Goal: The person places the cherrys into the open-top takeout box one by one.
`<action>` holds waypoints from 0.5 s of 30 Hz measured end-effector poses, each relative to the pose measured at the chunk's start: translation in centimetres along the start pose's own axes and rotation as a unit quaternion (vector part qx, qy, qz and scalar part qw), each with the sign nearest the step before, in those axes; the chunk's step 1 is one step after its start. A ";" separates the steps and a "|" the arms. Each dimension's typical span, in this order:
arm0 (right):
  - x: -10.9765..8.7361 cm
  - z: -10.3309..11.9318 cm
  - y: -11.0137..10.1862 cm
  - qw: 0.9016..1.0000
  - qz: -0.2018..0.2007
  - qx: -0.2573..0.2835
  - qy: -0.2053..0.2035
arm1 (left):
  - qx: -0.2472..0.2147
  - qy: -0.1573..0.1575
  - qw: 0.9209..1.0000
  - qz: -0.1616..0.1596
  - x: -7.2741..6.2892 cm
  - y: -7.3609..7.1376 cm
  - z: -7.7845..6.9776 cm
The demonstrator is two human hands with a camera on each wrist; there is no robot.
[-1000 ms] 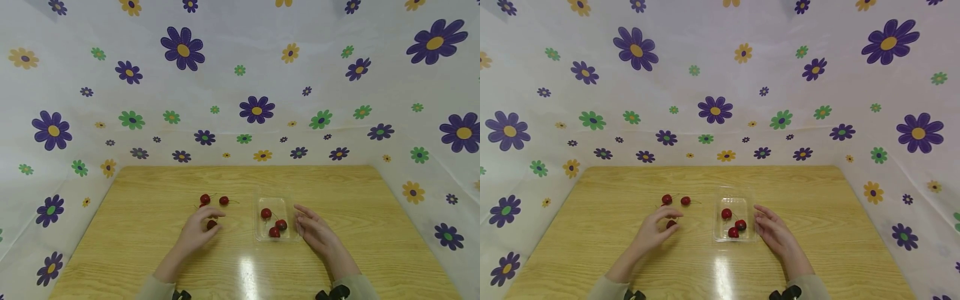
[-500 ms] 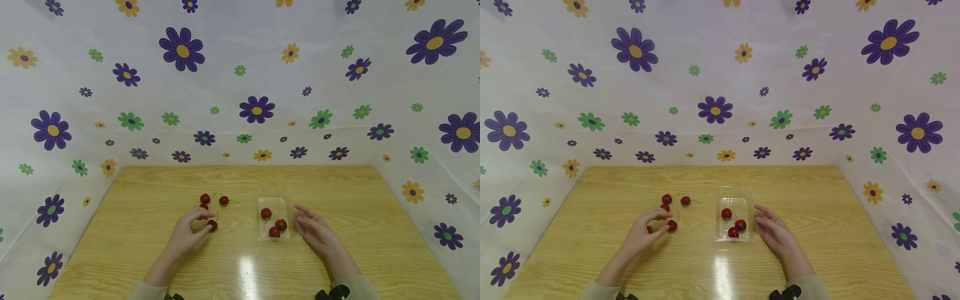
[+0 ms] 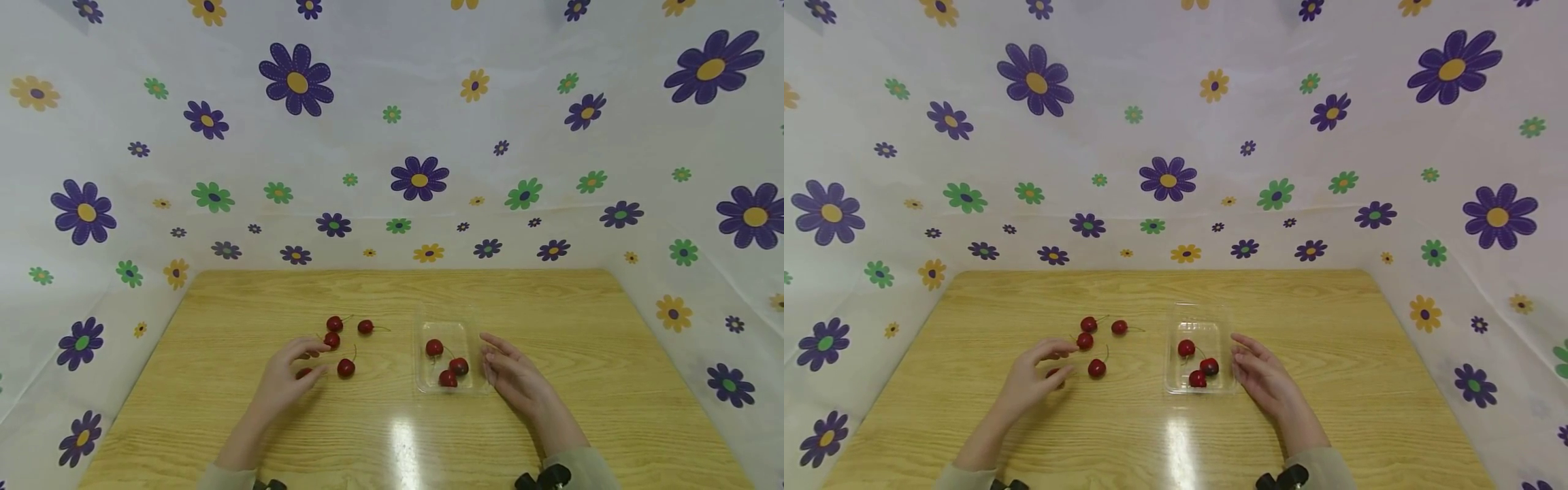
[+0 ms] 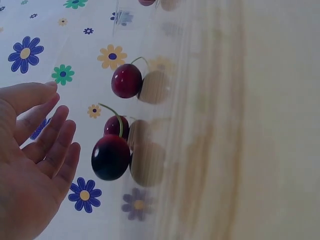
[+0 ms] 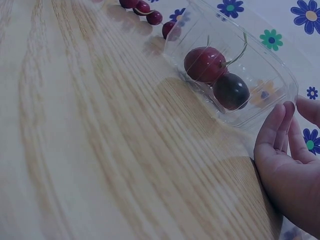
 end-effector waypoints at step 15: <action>0.0 0.0 0.0 1.000 0.002 -0.007 0.000 | 0.039 0.001 0.999 0.005 -1.2 -1.6 1.1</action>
Point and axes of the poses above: each hand's wrist, its own x-axis towards the middle knuckle, its own y-axis out of the palm, z = x × y, the point moved 8 cm from there along x, towards the middle knuckle, and after that the axes turned 1 degree about -z, right-handed, at the moved point
